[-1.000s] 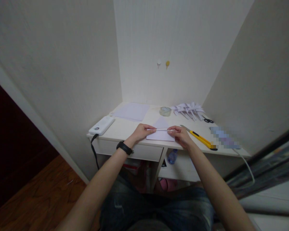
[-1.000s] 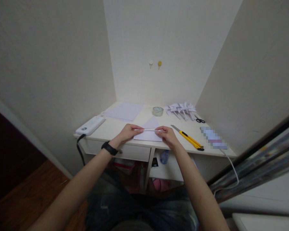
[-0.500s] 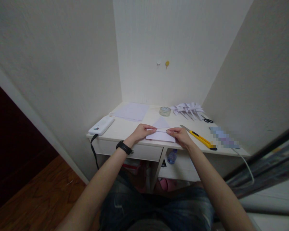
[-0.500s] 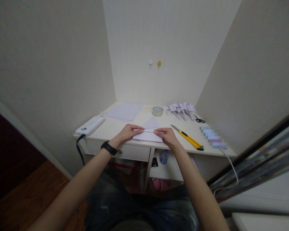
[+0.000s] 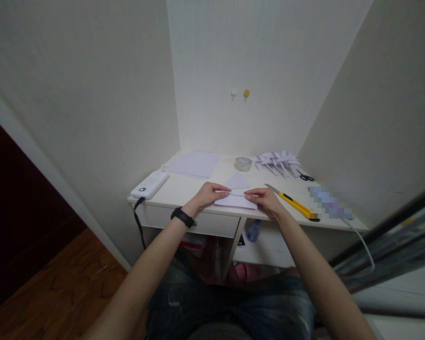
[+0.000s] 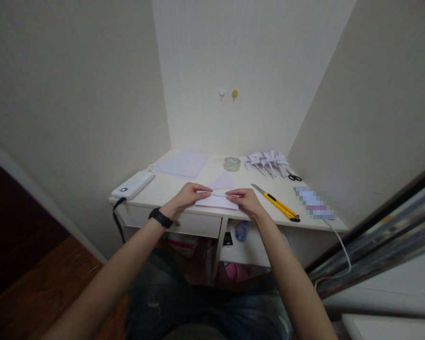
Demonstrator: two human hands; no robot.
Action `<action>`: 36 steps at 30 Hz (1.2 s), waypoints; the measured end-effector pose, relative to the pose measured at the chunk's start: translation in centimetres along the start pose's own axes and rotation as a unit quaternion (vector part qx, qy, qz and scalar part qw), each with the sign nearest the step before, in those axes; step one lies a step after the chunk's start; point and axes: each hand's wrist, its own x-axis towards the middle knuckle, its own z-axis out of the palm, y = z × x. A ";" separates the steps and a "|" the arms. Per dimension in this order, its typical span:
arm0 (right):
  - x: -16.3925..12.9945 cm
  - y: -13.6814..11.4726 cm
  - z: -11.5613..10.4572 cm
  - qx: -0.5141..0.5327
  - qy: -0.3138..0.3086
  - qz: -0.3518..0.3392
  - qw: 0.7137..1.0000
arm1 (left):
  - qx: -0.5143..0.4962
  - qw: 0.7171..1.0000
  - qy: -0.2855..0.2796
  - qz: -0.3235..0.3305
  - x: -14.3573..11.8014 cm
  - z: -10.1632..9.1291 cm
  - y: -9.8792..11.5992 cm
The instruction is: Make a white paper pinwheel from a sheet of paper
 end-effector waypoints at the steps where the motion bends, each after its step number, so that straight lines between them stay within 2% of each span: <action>1: 0.0 0.0 0.0 0.000 -0.001 0.002 1.000 | 0.007 1.000 -0.005 0.001 -0.1 0.0 0.1; 7: -0.1 0.0 0.0 -0.012 -0.009 -0.009 1.000 | 0.035 0.999 -0.020 -0.011 -0.5 0.1 1.0; 13: 0.0 0.2 -0.2 -0.040 -0.028 -0.017 0.999 | 0.022 1.000 -0.017 0.000 -0.3 0.2 0.8; 19: 0.1 0.2 -0.4 -0.015 -0.035 0.002 0.999 | 0.034 0.998 -0.044 0.009 -0.2 -0.1 0.5; 29: -0.5 -0.9 0.2 0.078 -0.035 0.027 0.996 | 0.003 1.000 -0.026 -0.012 -0.3 0.2 0.4; 36: -0.4 -0.5 0.0 0.074 -0.030 0.033 0.996 | -0.028 0.999 -0.014 -0.008 -0.4 0.3 0.7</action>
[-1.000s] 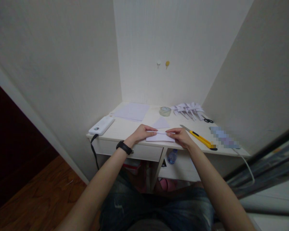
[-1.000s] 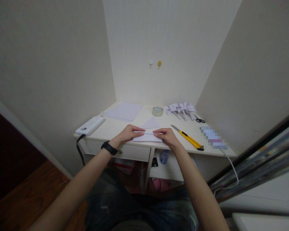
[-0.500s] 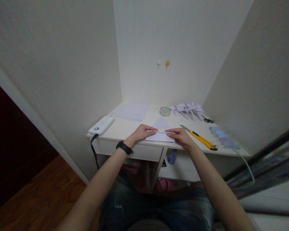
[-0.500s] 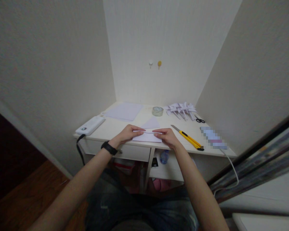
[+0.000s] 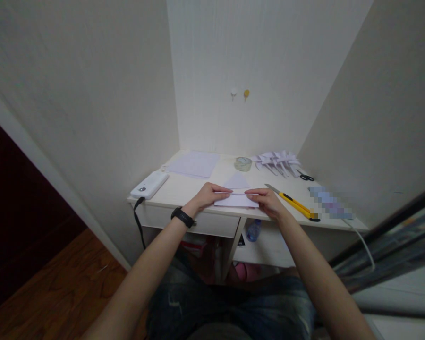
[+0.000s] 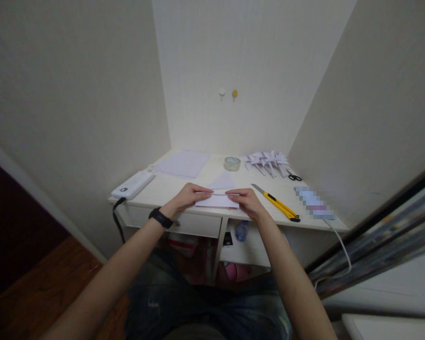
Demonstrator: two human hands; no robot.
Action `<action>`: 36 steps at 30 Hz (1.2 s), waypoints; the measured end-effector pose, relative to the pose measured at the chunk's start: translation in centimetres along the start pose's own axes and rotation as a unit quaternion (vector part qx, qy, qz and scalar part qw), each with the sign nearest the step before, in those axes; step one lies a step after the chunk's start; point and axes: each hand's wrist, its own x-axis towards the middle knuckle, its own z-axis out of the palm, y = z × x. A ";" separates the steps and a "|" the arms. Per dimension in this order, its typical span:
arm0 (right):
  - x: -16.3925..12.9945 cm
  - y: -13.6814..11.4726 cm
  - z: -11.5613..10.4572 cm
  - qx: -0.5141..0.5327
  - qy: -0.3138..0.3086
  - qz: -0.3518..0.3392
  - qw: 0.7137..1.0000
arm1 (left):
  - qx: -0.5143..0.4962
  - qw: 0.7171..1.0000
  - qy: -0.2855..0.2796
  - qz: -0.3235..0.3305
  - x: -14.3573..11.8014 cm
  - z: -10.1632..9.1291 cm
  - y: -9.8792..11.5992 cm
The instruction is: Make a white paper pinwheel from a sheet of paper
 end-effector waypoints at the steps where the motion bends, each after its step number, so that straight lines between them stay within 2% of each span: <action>1: 0.0 0.0 0.0 0.000 0.000 -0.001 1.000 | -0.002 1.000 0.003 0.002 0.0 0.0 0.0; 11: -0.3 -0.4 0.2 0.009 -0.016 0.008 1.000 | 0.007 1.000 0.013 0.016 -0.1 0.1 0.4; 18: 0.1 0.2 0.2 -0.048 0.010 -0.019 0.999 | 0.063 0.998 0.005 0.006 -0.1 0.0 0.0; 28: 0.4 0.5 0.0 -0.126 0.002 -0.044 0.991 | 0.092 0.995 -0.010 0.026 -0.1 -0.1 0.4; 36: 0.3 0.2 0.2 -0.172 0.010 -0.042 0.984 | 0.119 0.993 -0.005 0.014 -0.1 0.0 0.6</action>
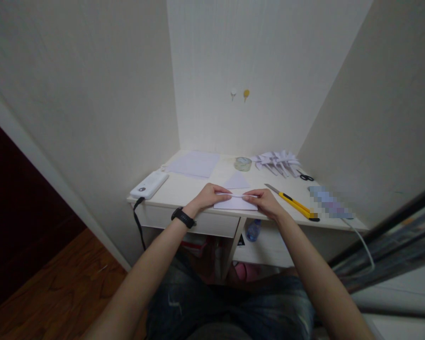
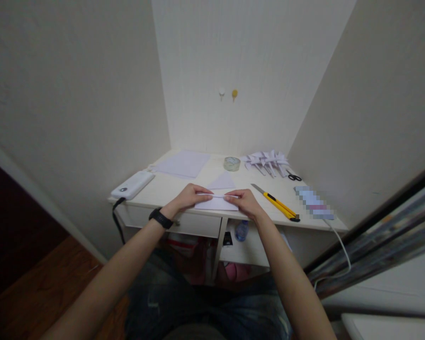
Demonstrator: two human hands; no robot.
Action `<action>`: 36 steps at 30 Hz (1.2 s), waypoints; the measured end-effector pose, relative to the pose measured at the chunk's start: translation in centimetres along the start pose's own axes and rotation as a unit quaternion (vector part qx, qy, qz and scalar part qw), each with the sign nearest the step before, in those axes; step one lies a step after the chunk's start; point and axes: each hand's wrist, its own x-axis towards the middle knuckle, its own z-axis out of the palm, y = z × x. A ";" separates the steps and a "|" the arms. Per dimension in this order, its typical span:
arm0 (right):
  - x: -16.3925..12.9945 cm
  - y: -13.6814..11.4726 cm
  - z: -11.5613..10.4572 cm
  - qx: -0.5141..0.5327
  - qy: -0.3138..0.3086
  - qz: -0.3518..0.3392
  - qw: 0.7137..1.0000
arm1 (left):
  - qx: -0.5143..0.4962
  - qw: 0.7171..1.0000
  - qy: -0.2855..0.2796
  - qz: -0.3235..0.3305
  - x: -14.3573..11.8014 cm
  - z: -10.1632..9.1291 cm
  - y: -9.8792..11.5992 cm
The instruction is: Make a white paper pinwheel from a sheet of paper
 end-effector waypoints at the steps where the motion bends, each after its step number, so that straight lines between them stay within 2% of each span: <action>1: 0.0 0.1 0.0 0.001 -0.002 0.000 1.000 | 0.000 1.000 -0.001 -0.001 0.1 0.0 -0.1; 18: 0.2 0.4 -0.3 0.079 -0.019 0.017 0.997 | -0.067 0.997 -0.017 0.015 0.0 -0.1 -0.4; 36: -0.2 -0.4 -0.1 0.051 -0.008 0.010 0.999 | -0.041 0.999 -0.031 0.003 0.1 -0.1 -0.2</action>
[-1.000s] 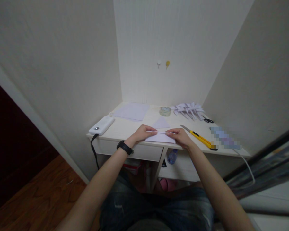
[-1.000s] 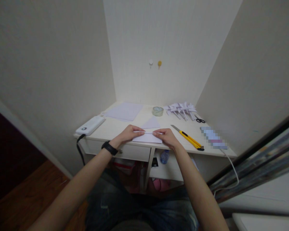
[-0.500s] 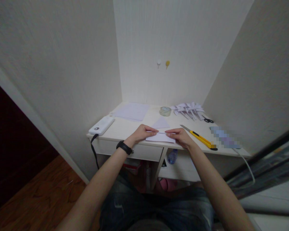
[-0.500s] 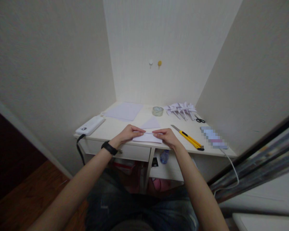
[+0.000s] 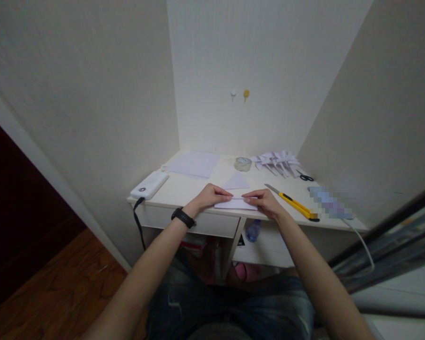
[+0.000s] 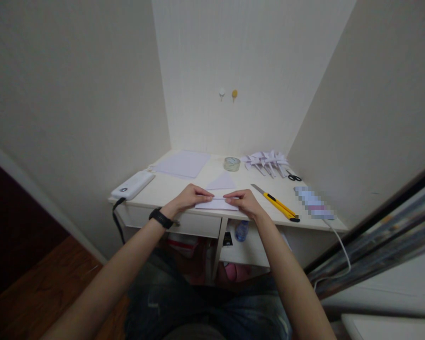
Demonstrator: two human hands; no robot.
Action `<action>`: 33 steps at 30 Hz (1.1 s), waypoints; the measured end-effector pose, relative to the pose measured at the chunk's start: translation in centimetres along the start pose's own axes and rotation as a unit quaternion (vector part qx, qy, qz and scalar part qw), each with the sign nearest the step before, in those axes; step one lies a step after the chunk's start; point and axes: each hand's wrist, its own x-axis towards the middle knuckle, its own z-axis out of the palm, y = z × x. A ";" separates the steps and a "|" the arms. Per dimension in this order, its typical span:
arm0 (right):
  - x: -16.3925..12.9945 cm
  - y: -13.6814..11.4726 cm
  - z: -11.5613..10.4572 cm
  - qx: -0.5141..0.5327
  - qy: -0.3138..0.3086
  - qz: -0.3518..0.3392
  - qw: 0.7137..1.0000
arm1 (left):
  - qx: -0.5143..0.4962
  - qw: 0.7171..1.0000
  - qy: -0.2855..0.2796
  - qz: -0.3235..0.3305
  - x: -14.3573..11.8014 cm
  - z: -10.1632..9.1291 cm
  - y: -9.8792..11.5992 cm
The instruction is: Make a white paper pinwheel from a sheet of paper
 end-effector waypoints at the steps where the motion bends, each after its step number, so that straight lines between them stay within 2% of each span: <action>1: 0.0 0.0 0.0 -0.005 -0.001 -0.001 1.000 | -0.003 1.000 0.001 0.000 0.0 0.0 0.0; 10: 0.2 0.1 0.0 -0.062 0.007 -0.031 0.998 | 0.028 0.999 0.015 0.023 0.0 0.0 0.2; 17: 0.3 0.2 0.2 -0.060 0.008 -0.024 0.998 | 0.026 1.000 0.004 -0.008 0.5 0.4 0.1; 27: 0.9 0.1 0.7 0.049 -0.043 0.009 0.998 | 0.025 0.999 0.029 0.005 0.7 0.4 -0.1; 33: 1.5 0.5 1.1 0.053 -0.025 0.010 0.998 | 0.052 0.998 0.025 0.000 0.8 0.3 -0.3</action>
